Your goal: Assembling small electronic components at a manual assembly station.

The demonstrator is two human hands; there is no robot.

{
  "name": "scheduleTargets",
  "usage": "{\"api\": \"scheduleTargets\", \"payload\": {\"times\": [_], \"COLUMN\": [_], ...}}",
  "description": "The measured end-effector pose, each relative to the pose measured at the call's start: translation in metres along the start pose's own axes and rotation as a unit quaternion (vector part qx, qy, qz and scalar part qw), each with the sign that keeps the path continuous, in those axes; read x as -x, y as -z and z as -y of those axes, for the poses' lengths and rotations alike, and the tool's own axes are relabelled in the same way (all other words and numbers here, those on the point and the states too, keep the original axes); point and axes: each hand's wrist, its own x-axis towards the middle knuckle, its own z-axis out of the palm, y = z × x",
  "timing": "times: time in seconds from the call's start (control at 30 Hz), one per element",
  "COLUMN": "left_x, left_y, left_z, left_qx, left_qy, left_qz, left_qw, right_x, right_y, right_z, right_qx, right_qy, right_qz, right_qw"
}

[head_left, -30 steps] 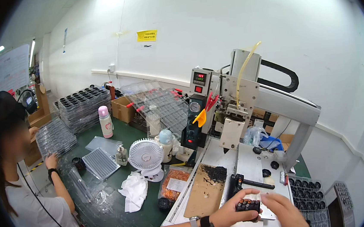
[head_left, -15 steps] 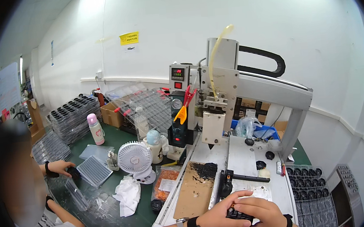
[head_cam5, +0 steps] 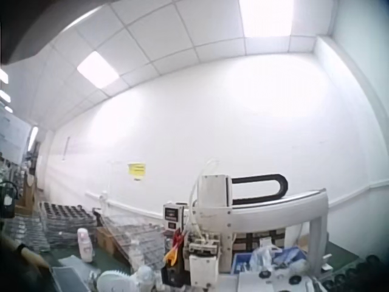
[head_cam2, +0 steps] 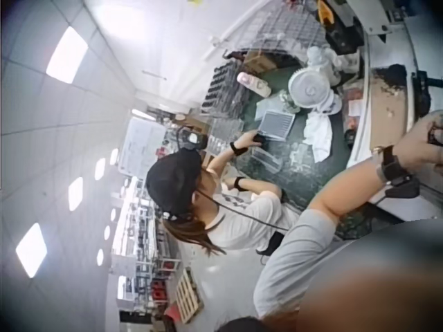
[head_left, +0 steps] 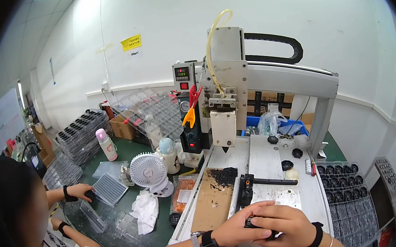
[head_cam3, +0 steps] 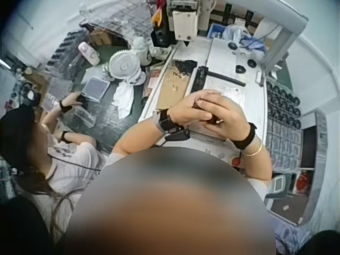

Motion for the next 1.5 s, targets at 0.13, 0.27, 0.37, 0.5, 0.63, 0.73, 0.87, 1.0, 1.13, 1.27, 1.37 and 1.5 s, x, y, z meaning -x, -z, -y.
{"api": "scheduleTargets", "payload": {"times": [0.13,0.27,0.37,0.5,0.63,0.73,0.87,1.0,1.13,1.27,1.37,1.5], "left_x": [0.003,0.003,0.002,-0.003,-0.001,0.001,0.002,0.002,-0.001,-0.002,-0.006,-0.007], "left_y": [-0.005,-0.004,-0.005,-0.001,-0.005,-0.007,-0.007,-0.009,0.000,-0.002,-0.009,-0.007], "left_z": [-0.005,-0.003,0.000,0.005,0.001,-0.001,0.000,-0.003,0.007,0.012,0.009,0.004], "left_qx": [-0.053,-0.017,-0.010,-0.055,-0.113,-0.116,-0.127,-0.191,-0.342,-0.296,-0.364,-0.386], "left_qy": [-0.017,-0.001,0.003,-0.015,-0.047,-0.063,-0.062,-0.113,-0.171,-0.194,-0.272,-0.305], "left_qz": [0.012,0.001,-0.007,-0.001,0.001,0.003,-0.001,-0.019,0.006,-0.016,-0.031,0.003], "left_qw": [0.998,1.000,1.000,0.998,0.992,0.991,0.990,0.975,0.924,0.935,0.890,0.871], "right_x": [0.002,0.004,0.005,0.000,0.002,0.001,0.002,0.007,0.005,0.003,0.003,-0.002], "right_y": [-0.001,-0.002,-0.005,-0.008,-0.008,-0.007,-0.008,-0.013,-0.015,-0.011,-0.002,-0.003], "right_z": [0.004,0.006,0.005,0.007,0.002,0.003,0.002,0.005,-0.002,-0.004,0.000,-0.006], "right_qx": [-0.039,-0.035,-0.044,-0.018,-0.018,-0.035,-0.032,-0.090,-0.070,-0.080,-0.105,-0.132], "right_qy": [-0.037,-0.055,-0.059,-0.045,-0.011,-0.017,0.007,-0.054,0.008,0.019,-0.001,0.021], "right_qz": [0.006,0.000,-0.005,0.014,0.029,0.037,0.038,-0.046,0.024,0.055,0.086,0.120], "right_qw": [0.999,0.998,0.997,0.999,0.999,0.999,0.999,0.993,0.997,0.995,0.991,0.984]}}
